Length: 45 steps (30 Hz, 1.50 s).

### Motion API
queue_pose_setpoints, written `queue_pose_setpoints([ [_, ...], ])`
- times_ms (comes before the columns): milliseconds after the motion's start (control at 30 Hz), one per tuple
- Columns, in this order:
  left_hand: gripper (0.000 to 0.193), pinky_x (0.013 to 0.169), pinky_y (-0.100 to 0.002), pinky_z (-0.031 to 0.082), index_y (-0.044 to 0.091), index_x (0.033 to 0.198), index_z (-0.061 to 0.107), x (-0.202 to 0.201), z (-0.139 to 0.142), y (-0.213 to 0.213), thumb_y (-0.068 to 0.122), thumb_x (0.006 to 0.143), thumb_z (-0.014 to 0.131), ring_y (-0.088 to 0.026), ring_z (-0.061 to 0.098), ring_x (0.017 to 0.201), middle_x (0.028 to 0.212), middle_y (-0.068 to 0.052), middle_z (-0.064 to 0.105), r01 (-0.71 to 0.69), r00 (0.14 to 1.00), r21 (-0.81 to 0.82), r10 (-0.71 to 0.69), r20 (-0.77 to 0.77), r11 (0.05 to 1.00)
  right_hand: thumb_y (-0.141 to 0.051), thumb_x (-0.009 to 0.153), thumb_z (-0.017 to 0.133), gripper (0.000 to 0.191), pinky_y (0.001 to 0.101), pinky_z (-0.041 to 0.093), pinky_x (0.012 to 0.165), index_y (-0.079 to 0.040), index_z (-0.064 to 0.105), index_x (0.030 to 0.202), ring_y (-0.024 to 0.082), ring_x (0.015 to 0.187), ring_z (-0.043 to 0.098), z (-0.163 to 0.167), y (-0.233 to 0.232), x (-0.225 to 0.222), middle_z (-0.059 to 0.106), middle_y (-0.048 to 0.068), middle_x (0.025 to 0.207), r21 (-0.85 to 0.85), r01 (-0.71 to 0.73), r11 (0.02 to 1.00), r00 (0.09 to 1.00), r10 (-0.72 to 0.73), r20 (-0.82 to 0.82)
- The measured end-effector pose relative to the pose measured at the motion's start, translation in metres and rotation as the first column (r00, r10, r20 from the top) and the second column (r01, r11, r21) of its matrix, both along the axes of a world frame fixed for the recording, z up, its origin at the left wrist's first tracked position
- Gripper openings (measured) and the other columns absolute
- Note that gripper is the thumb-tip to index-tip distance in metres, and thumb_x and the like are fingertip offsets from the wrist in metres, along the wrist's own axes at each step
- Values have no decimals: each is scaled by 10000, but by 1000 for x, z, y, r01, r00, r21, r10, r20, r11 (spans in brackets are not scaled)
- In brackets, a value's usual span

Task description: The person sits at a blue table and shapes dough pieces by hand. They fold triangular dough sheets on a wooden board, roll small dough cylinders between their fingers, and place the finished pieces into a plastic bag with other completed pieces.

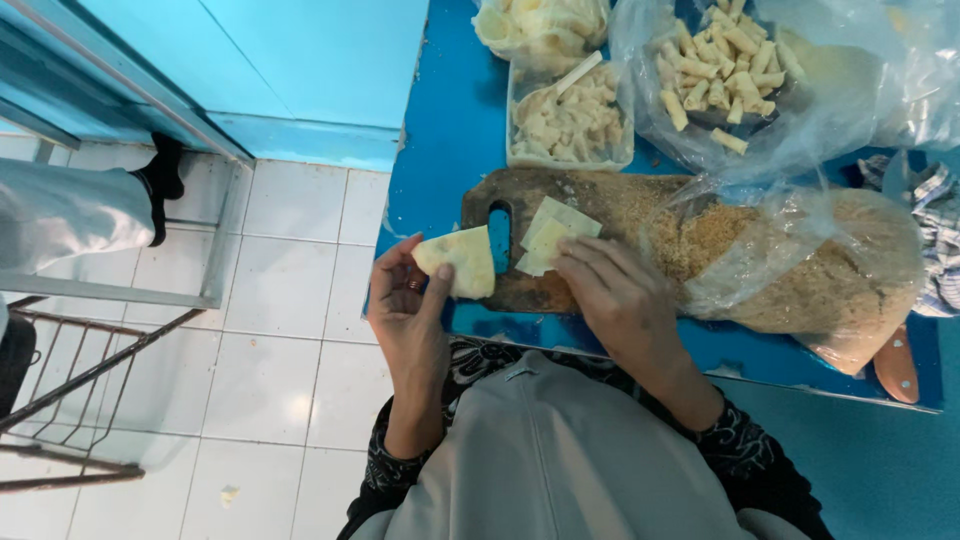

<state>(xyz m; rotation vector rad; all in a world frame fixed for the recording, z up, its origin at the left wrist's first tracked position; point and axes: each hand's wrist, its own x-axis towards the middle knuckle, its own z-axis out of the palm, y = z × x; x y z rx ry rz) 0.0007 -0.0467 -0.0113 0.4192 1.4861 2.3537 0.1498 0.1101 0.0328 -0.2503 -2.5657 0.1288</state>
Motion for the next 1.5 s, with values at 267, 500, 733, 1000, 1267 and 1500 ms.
queue_pose_setpoints([
  [267,348,898,-269,562,1,1254,540,12,-10,5,-34,959,721,-134,653,1044,1131,-91,666,106,994,83,-107,12,991,-139,879,804,260,409,589,907,-67,742,1121,269,1072,733,12,2,5,732,102,1225,-215,-16,976,999,5,-49],
  [500,311,900,-244,515,30,1291,580,40,-13,18,-2,1004,696,-93,607,1045,1182,-48,631,271,958,100,-259,-122,957,-122,817,890,309,283,602,727,-40,721,1062,192,909,741,4,-16,3,713,101,1080,-468,-120,876,983,39,-178],
  [733,193,885,-245,506,17,1258,626,40,-14,18,26,1067,648,-93,606,1007,1192,-62,655,280,955,82,-269,-122,957,-19,911,774,244,271,630,828,-8,730,1150,150,992,746,-12,-6,17,718,95,1154,-838,-254,482,962,39,-270],
  [1000,161,977,-344,554,20,1212,574,40,-16,17,21,1057,615,-187,654,1144,1268,-128,646,328,894,396,-417,163,858,-34,862,857,303,258,651,836,-45,709,1126,173,1024,742,6,-15,21,693,86,1180,-625,-178,760,936,-65,-346],
  [1267,111,1033,-291,507,-15,1195,609,46,-29,12,15,1107,670,-164,608,1199,1285,-122,611,355,932,248,-319,-174,901,-80,844,861,382,291,651,827,-30,702,1187,196,1026,761,6,-23,13,726,128,1172,-555,-216,804,945,28,-327],
  [1500,474,1043,-347,574,-1,1295,539,49,-14,18,-51,903,800,-178,605,1243,1344,-108,532,338,941,309,-311,-132,889,-36,966,712,211,294,608,833,-15,724,1176,199,1009,775,-3,-17,20,760,135,1154,-665,-199,720,963,20,-268],
])
